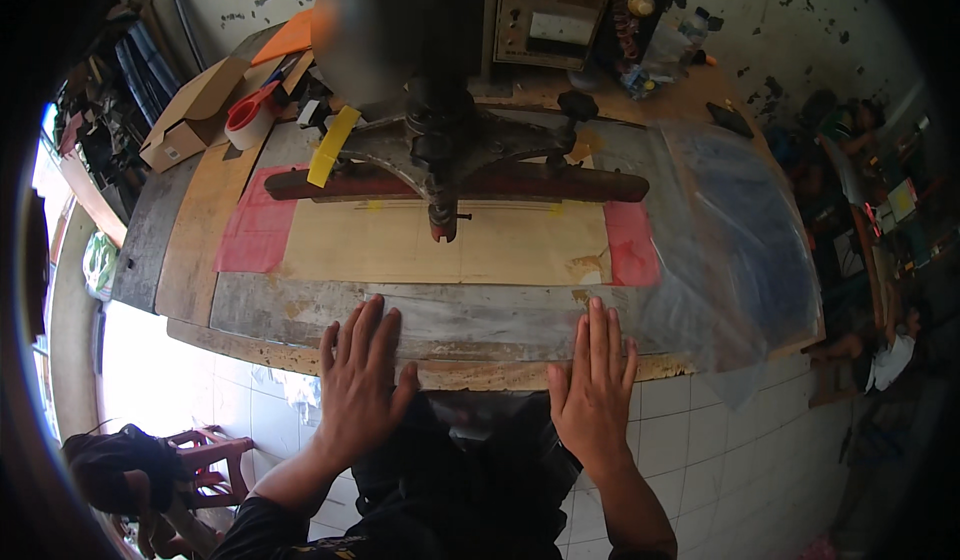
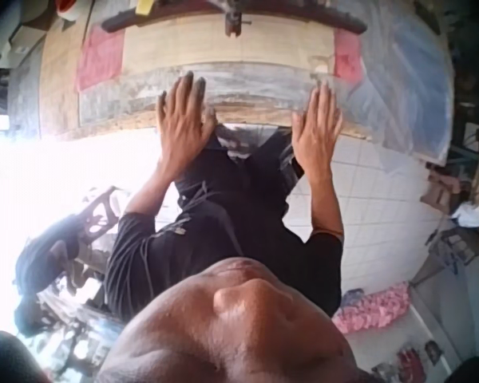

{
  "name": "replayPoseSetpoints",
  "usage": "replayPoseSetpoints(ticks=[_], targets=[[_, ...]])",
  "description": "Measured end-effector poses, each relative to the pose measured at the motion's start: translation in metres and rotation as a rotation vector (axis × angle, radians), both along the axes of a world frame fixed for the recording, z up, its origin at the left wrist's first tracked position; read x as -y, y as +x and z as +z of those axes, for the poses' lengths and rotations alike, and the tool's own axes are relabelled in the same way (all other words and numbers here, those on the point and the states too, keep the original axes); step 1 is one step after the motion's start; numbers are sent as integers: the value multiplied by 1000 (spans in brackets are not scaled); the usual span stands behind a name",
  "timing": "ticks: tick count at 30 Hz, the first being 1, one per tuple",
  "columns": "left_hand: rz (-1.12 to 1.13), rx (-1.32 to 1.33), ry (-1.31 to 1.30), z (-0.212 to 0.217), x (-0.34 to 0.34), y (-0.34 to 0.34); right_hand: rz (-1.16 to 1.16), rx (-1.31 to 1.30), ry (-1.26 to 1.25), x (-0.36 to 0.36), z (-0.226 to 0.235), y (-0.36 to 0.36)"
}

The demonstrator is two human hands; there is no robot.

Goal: The person unfolds and opens a transparent plastic sheet by hand, then aligns and smooths it flat onto the workbench beneath the press machine.

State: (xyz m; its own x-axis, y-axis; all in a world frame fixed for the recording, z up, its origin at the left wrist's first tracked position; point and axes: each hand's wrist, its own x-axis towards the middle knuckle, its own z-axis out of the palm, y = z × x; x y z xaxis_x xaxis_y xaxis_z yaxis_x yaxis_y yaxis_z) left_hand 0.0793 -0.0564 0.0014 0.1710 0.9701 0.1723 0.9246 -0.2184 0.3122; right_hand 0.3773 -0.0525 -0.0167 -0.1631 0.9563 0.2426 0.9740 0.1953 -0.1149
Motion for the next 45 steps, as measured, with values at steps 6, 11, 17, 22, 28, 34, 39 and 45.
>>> replayPoseSetpoints(ticks=[6, 11, 17, 22, 28, 34, 39, 45], targets=[[-38, 11, 76, -3, -14, 25, 73, 4, -19, -2, 10, -5], [-273, -24, -24, -5, -28, 24, 108, -17, -25, -6, 10, -8], [-265, 48, -40, -3, -28, 23, 117, -151, -25, -8, 6, -6], [-254, 36, -59, -2, -27, 22, 106, -98, -45, -9, 10, -12], [-255, 20, -41, 0, -25, 23, 69, -18, -6, -10, 10, -21], [-265, -10, -13, -1, -24, 26, 144, -57, 79, -15, 6, -11], [-254, 16, 18, -3, -22, 24, 183, -236, 90, -13, -4, 18], [-235, -6, 84, -7, -14, 24, -99, -202, 288, 12, -16, 29]])
